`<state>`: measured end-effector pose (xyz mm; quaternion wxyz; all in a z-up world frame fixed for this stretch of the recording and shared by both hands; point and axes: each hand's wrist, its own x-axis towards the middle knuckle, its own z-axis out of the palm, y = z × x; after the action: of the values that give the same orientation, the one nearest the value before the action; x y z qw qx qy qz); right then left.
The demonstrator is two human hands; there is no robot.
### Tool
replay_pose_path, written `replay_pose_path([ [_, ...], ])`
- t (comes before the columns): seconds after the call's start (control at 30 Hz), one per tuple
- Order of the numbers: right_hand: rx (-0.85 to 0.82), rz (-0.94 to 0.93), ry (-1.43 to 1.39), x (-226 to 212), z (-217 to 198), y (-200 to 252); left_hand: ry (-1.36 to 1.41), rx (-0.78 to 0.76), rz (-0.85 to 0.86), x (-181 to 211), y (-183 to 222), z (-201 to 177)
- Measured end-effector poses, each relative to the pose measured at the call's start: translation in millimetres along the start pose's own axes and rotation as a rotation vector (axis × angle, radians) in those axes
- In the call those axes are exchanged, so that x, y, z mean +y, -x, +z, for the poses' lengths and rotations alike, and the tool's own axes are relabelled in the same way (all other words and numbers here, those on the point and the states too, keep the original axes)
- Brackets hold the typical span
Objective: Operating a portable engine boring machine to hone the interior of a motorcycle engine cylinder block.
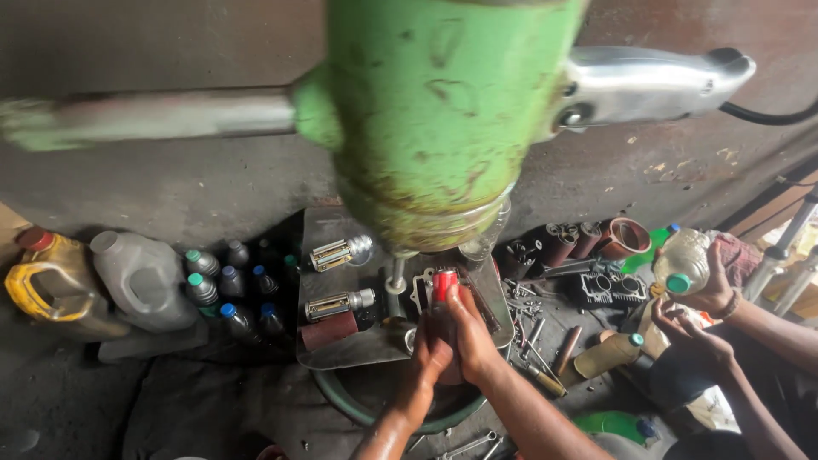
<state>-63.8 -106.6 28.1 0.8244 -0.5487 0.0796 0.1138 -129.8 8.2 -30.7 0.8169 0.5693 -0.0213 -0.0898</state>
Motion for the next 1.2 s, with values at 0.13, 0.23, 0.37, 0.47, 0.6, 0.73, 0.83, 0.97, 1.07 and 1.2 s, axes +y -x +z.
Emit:
replay_pose_path([
  [0.13,-0.183,0.190,-0.062,-20,3,11,0.079,0.179,0.022,-22,-22,-14],
  [0.23,-0.270,0.241,0.086,-47,-10,12,0.191,0.225,-0.037,22,-11,-15],
  [0.37,-0.292,0.123,0.564,-66,-22,-6,0.368,0.167,-0.173,66,8,-12],
  [0.47,-0.377,-0.202,0.915,-71,-7,-4,0.366,-0.032,-0.244,26,8,-29],
  [0.6,-0.632,-0.416,1.061,-73,10,5,0.309,-0.160,-0.272,39,21,-28],
  [0.73,-0.784,-0.432,1.090,-76,18,7,0.297,-0.214,-0.336,55,27,-22],
  [0.83,-0.727,-0.459,1.106,-72,19,7,0.270,-0.156,-0.238,50,29,-12],
  [0.97,-0.558,-0.535,1.259,-60,16,-1,0.138,0.016,-0.127,58,30,7],
  [1.07,-0.461,-0.490,1.406,-60,20,4,0.168,0.031,-0.307,62,27,11],
  [1.2,-0.399,-0.470,1.502,-71,23,20,-0.018,-0.043,-0.372,64,23,-6],
])
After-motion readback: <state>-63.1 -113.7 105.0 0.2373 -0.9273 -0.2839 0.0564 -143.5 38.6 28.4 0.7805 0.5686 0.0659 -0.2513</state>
